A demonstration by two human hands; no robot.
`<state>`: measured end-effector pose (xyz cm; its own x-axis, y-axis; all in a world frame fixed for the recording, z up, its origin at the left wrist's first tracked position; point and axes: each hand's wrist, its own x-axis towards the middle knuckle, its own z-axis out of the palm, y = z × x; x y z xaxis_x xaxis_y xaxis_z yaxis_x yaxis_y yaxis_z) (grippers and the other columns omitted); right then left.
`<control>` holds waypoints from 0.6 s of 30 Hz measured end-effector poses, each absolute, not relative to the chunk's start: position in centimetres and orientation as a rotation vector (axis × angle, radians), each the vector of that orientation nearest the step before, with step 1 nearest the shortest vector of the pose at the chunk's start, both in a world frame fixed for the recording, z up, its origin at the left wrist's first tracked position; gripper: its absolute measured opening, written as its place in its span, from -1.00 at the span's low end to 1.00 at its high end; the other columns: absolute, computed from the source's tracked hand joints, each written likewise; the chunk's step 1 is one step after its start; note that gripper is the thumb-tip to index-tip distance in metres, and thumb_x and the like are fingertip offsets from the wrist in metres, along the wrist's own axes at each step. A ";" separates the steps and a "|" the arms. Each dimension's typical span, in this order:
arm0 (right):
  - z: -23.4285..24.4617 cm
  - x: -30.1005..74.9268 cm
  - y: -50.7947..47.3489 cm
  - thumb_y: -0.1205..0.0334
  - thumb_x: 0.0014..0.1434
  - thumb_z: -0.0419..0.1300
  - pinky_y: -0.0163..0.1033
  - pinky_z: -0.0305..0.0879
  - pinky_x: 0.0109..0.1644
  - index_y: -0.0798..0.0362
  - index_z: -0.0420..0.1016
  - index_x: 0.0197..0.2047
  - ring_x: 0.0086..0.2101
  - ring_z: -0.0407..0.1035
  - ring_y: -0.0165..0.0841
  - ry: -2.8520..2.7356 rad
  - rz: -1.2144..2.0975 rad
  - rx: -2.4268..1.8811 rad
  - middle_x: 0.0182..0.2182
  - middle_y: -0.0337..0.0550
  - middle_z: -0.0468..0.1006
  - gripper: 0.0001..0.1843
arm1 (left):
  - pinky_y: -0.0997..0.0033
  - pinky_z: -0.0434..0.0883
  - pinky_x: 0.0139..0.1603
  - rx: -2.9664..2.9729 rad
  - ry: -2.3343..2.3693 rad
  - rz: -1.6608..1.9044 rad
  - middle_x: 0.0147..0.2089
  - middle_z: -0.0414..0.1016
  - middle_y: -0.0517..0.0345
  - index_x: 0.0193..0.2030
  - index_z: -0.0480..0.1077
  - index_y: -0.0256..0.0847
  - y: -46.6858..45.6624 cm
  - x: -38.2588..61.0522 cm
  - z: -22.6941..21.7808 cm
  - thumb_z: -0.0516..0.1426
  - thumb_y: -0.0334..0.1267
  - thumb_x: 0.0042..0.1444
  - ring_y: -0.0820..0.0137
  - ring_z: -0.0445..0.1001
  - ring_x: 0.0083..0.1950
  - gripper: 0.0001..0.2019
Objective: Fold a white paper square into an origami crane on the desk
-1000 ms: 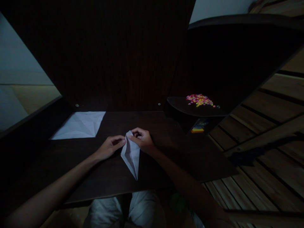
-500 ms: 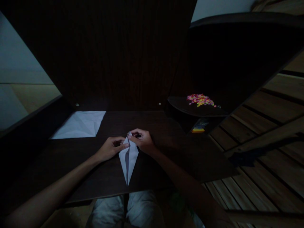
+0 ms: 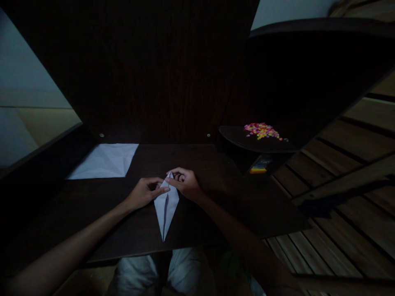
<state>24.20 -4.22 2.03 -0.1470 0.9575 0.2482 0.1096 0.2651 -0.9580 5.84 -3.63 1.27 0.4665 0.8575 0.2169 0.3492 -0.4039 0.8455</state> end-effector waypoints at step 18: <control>1.1 24.9 -2.6 0.08 -0.14 0.34 -0.40 0.16 -0.61 0.10 0.51 -0.39 -0.57 0.31 -0.47 -1.303 1.147 -1.043 -0.50 -0.19 0.49 -0.71 | 0.36 0.34 -0.07 2.025 0.769 0.694 -0.16 0.48 0.07 0.08 0.35 -0.27 -2.7 4.6 1.0 0.10 -0.17 0.16 0.36 0.40 -0.16 -0.63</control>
<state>24.90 -2.64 1.12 -0.0578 0.9857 0.1584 -0.0321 0.1567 -0.9871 4.65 -2.73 1.01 0.6585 0.7283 0.1897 0.2631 -0.4589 0.8486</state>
